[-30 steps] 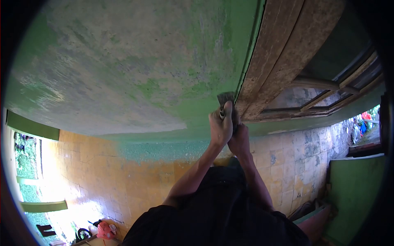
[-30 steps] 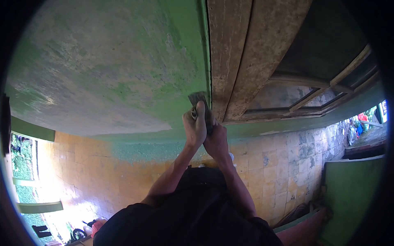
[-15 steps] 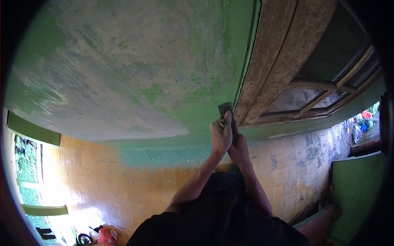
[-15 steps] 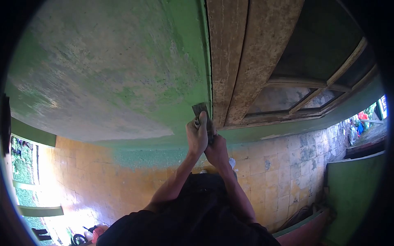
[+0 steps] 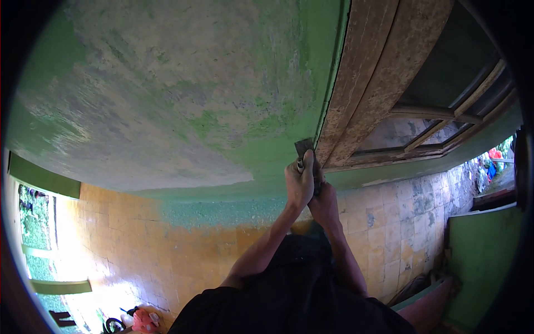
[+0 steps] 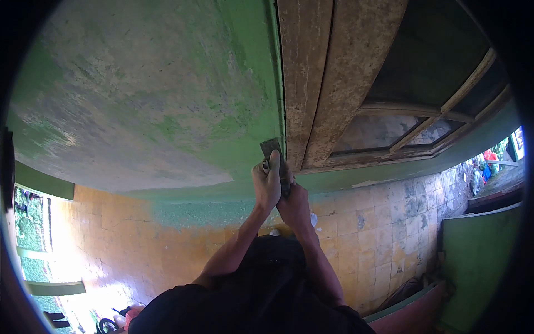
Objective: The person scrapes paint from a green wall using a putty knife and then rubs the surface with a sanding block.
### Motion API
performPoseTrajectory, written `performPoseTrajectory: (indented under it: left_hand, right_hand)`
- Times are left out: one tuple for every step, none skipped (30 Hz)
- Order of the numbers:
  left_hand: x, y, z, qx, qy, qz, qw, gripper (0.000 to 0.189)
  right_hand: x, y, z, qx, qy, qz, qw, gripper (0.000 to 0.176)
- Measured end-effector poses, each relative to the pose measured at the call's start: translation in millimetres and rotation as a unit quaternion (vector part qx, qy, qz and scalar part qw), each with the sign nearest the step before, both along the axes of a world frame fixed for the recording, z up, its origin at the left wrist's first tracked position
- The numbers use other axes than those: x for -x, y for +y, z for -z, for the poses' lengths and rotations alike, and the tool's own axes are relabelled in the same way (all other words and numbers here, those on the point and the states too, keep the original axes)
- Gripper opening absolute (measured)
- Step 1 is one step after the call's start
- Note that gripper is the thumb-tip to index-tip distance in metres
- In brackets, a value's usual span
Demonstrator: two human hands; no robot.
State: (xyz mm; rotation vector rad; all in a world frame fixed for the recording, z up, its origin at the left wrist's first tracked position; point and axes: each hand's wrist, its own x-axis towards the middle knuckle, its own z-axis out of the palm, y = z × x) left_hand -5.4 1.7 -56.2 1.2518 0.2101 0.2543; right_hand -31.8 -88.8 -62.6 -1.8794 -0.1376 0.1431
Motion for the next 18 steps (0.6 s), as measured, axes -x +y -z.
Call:
performPoseTrajectory:
  left_hand:
    - [0.7,2.2,2.9,-0.001,0.002,0.006,1.0,0.048]
    - [1.1,3.1,6.1,-0.005,-0.003,0.004,1.0,0.048]
    - [-0.6,3.0,5.8,-0.008,-0.011,0.002,1.0,0.049]
    - [-4.3,3.5,4.0,-0.012,-0.021,0.0,1.0,0.049]
    - [-10.2,5.1,0.9,-0.018,-0.032,-0.001,0.999,0.05]
    - [-11.5,5.5,-10.4,-0.021,-0.038,-0.004,0.999,0.05]
    - [-9.3,5.0,-15.0,-0.025,-0.039,-0.007,0.999,0.051]
    - [-4.3,4.6,-12.3,-0.029,-0.027,-0.006,0.999,0.052]
    - [-4.2,5.6,-10.6,-0.035,-0.022,-0.006,0.999,0.052]
    - [-8.0,8.1,-9.9,-0.043,-0.021,-0.006,0.999,0.053]
    - [-5.4,8.3,-2.9,-0.04,-0.017,-0.007,0.999,0.053]
    - [-0.8,7.0,0.4,-0.038,-0.015,-0.008,0.999,0.053]
    - [-1.5,6.3,2.7,-0.034,-0.014,-0.008,0.999,0.054]
    - [-4.0,5.8,5.6,-0.035,-0.022,-0.006,0.999,0.054]
    - [-6.8,6.1,-7.7,-0.035,-0.029,-0.005,0.999,0.054]
    - [-6.1,6.3,-14.2,-0.035,-0.031,-0.005,0.999,0.054]
    - [-4.5,6.4,-14.0,-0.036,-0.027,0.0,0.999,0.054]
    - [-5.6,7.4,-15.5,-0.038,-0.027,0.005,0.999,0.053]
  right_hand:
    - [1.2,2.1,3.1,-0.004,-0.009,0.004,1.0,0.03]
    - [0.8,3.5,8.2,-0.007,-0.002,0.005,1.0,0.03]
    - [-2.6,4.6,12.0,-0.01,0.003,0.005,1.0,0.03]
    - [-7.6,5.9,12.6,-0.012,0.005,0.006,1.0,0.03]
    - [-14.4,7.6,10.2,-0.012,-0.02,0.011,1.0,0.03]
    - [-17.1,9.4,2.2,-0.011,-0.04,0.016,0.999,0.03]
    - [-15.2,9.6,-0.8,-0.009,-0.056,0.019,0.998,0.03]
    - [-9.8,8.5,1.4,-0.006,-0.04,0.014,0.999,0.031]
    - [-9.7,8.2,3.1,-0.005,-0.03,0.009,1.0,0.031]
    - [-13.9,9.7,4.0,-0.005,-0.024,0.004,1.0,0.032]
    - [-10.5,10.5,10.9,-0.014,-0.039,0.011,0.999,0.032]
    - [-4.5,12.2,16.0,-0.023,-0.054,0.018,0.998,0.033]
    - [-5.8,10.9,18.1,-0.02,-0.054,0.016,0.998,0.034]
    - [-7.2,9.8,19.3,-0.017,-0.054,0.014,0.998,0.035]
    - [-11.8,7.9,4.8,-0.002,-0.035,0.001,0.999,0.036]
    - [-11.4,6.6,-3.4,0.013,-0.011,-0.013,1.0,0.036]
    - [-8.6,6.9,-4.7,0.001,-0.018,-0.004,1.0,0.037]
    - [-8.5,9.1,-7.1,-0.011,-0.029,0.006,0.999,0.037]
